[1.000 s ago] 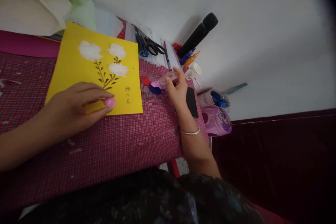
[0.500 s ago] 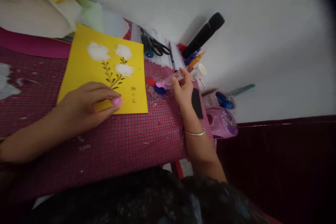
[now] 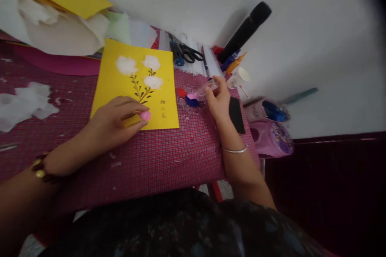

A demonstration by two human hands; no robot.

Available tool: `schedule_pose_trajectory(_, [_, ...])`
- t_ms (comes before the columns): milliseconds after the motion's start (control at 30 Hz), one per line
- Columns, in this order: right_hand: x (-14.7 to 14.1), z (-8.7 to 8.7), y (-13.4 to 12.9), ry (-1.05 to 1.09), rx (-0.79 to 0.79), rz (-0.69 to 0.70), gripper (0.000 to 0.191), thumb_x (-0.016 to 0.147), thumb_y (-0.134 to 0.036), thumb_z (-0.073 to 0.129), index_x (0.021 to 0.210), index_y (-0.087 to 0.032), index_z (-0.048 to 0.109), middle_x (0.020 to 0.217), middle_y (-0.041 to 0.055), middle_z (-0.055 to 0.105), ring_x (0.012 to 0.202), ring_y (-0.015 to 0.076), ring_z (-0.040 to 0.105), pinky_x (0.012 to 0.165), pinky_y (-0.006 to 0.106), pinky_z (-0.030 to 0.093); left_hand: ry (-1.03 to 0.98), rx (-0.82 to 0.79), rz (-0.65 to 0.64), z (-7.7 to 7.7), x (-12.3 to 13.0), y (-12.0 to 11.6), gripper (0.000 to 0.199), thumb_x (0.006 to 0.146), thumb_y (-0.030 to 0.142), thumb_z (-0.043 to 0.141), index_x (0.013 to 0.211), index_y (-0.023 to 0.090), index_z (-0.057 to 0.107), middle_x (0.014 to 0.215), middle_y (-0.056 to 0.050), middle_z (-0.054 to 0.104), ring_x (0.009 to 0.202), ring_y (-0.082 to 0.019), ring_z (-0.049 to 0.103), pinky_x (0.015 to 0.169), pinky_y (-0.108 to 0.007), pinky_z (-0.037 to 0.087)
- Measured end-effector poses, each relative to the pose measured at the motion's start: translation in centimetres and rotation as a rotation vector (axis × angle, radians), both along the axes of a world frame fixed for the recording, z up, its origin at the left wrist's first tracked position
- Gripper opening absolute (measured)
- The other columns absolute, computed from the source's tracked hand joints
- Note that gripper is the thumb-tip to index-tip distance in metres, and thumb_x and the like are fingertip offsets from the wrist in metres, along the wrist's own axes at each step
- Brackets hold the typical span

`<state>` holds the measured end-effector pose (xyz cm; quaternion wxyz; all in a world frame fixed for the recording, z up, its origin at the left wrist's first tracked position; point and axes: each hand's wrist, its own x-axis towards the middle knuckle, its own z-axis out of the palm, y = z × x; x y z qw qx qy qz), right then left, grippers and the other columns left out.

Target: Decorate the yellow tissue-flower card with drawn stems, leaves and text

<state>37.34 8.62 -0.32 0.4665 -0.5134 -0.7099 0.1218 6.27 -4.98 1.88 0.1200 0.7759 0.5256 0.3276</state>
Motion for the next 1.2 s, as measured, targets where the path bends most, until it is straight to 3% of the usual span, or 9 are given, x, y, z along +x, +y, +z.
schedule_pose_trajectory(267, [0.0, -0.3, 0.1, -0.075, -0.062, -0.014, 0.047, 0.093, -0.042, 0.055, 0.135, -0.023, 0.053, 0.104, 0.0058, 0.07, 0.073, 0.0162, 0.06, 0.072, 0.036, 0.052, 0.006, -0.073, 0.031, 0.2, -0.2, -0.1, 0.035, 0.091, 0.053, 0.054, 0.098, 0.024, 0.072, 0.102, -0.01, 0.074, 0.095, -0.027, 0.069, 0.081, -0.041, 0.055])
schedule_pose_trajectory(500, [-0.1, -0.2, 0.0, -0.05, -0.037, 0.006, 0.048, 0.093, -0.044, 0.057, 0.136, -0.023, 0.053, 0.113, 0.0089, 0.069, 0.088, 0.0207, 0.065, 0.082, 0.04, 0.055, 0.009, -0.061, 0.05, 0.0, -0.1, 0.0, 0.035, 0.091, 0.053, 0.053, 0.097, 0.024, 0.072, 0.101, -0.009, 0.074, 0.093, -0.026, 0.069, 0.081, -0.041, 0.055])
schedule_pose_trajectory(700, [0.1, -0.4, 0.3, -0.043, -0.033, -0.015, 0.047, 0.092, -0.042, 0.058, 0.135, -0.022, 0.054, 0.109, 0.0089, 0.07, 0.092, 0.0219, 0.066, 0.086, 0.042, 0.055, 0.021, -0.038, 0.04, -0.6, -0.4, 0.1, 0.032, 0.092, 0.051, 0.054, 0.101, 0.026, 0.071, 0.105, -0.008, 0.073, 0.096, -0.026, 0.068, 0.083, -0.041, 0.055])
schedule_pose_trajectory(1200, [0.1, -0.2, 0.3, -0.036, -0.041, -0.026, 0.046, 0.091, -0.041, 0.06, 0.132, -0.021, 0.055, 0.106, 0.0086, 0.07, 0.082, 0.0193, 0.065, 0.08, 0.04, 0.056, 0.019, -0.041, 0.028, -0.8, -0.5, 0.1, 0.035, 0.092, 0.051, 0.054, 0.101, 0.022, 0.073, 0.103, -0.01, 0.073, 0.096, -0.026, 0.068, 0.085, -0.04, 0.054])
